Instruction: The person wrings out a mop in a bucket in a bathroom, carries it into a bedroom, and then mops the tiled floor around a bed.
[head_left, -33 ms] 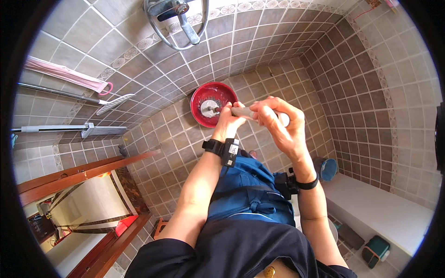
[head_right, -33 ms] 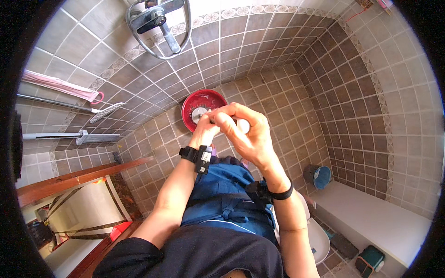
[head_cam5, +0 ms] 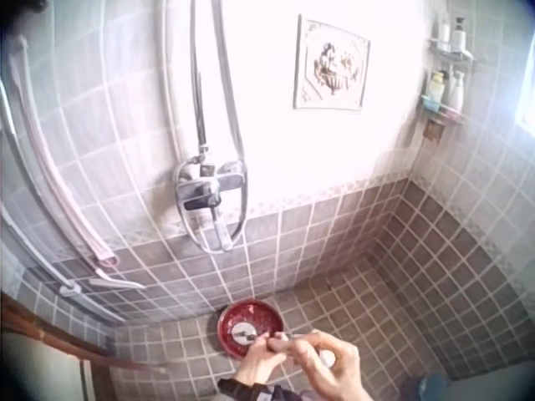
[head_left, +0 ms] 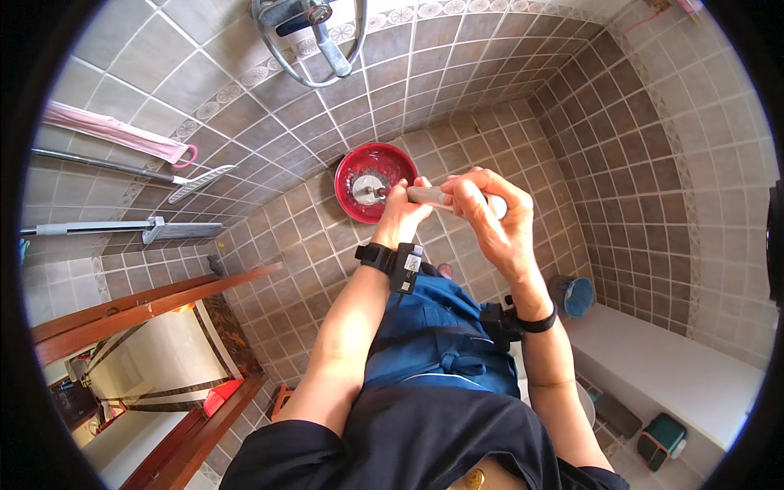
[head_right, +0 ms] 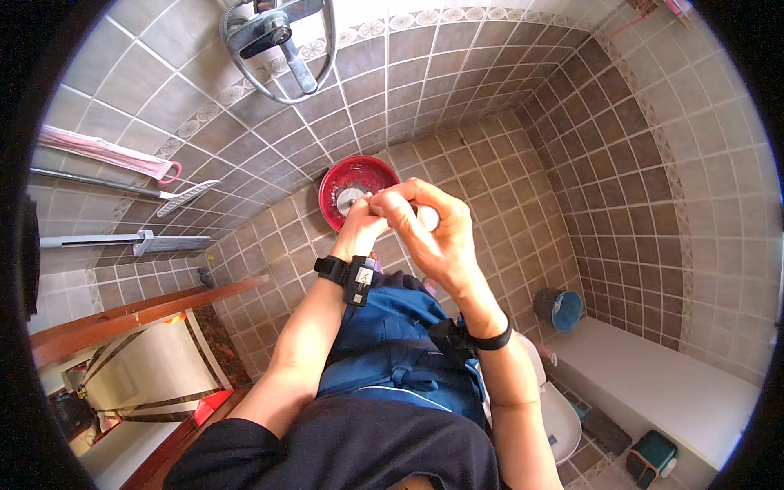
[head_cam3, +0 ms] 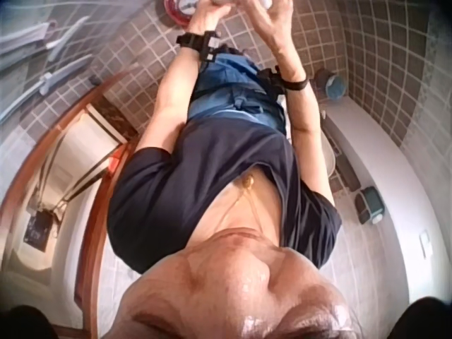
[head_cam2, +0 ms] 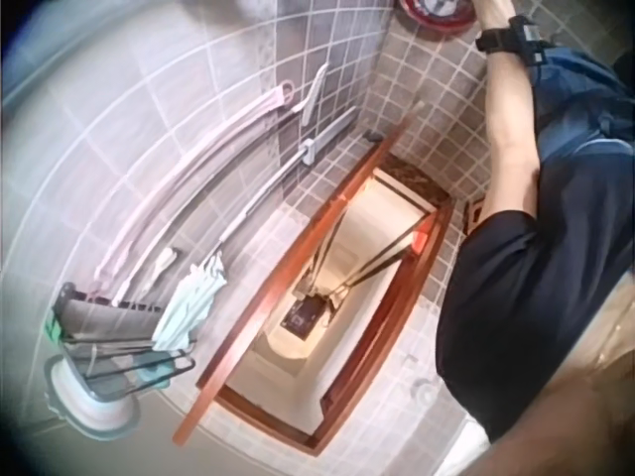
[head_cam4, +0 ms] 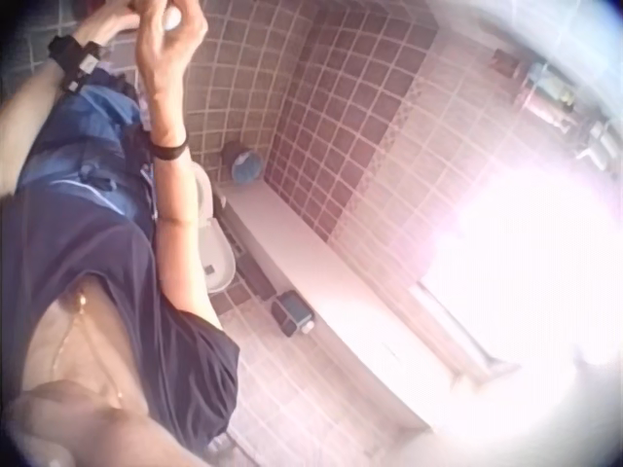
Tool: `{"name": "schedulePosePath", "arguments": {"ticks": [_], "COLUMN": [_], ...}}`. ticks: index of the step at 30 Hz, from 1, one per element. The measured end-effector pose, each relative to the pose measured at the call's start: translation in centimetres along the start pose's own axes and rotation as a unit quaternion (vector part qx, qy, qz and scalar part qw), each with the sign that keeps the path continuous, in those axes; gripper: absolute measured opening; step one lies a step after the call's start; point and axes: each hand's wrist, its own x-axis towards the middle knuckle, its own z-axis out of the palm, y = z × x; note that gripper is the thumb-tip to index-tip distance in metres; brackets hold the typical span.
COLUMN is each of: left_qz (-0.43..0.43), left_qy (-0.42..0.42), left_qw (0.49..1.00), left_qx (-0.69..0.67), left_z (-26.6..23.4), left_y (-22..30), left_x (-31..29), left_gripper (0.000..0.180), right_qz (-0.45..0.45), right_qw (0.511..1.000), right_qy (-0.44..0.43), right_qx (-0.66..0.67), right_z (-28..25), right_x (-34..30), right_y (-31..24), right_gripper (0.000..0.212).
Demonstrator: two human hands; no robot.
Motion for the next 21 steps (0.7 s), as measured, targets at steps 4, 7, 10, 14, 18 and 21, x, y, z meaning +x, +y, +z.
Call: {"name": "schedulePosePath", "arguments": {"ticks": [4, 7, 10, 14, 18, 21], "left_qz": [-0.008, 0.052, 0.041, -0.101, -0.105, -0.102], "left_qy": [-0.043, -0.078, -0.101, 0.074, 0.159, 0.27], "left_qw": [0.999, 0.94, 0.926, 0.988, 0.975, 0.936], "left_qx": [0.003, 0.327, 0.361, -0.092, -0.115, -0.203], "left_z": [-1.5, 3.6, 4.3, 2.0, -4.6, -7.0], "left_y": [0.5, 1.3, 0.5, -4.1, -6.4, -7.1], "left_x": [1.7, -1.7, -3.0, -1.2, 1.1, 3.2], "left_gripper": [0.017, 0.016, 0.009, 0.023, 0.027, 0.026], "right_qz": [0.019, 0.068, 0.012, 0.101, 0.149, 0.104], "right_qw": [0.998, 0.986, 0.942, 0.827, 0.769, 0.769], "right_qy": [0.067, 0.072, 0.047, -0.113, -0.178, -0.193], "right_qx": [0.005, -0.134, -0.333, -0.542, -0.595, -0.6], "right_z": [0.6, -1.2, -2.9, -4.8, -5.3, -4.1], "right_x": [0.9, 1.0, 0.2, -3.0, -6.2, -7.7], "right_y": [2.3, 2.2, 1.4, 0.0, -0.5, -1.5], "right_gripper": [0.019, 0.021, 0.021, 0.03, 0.04, 0.046]}}
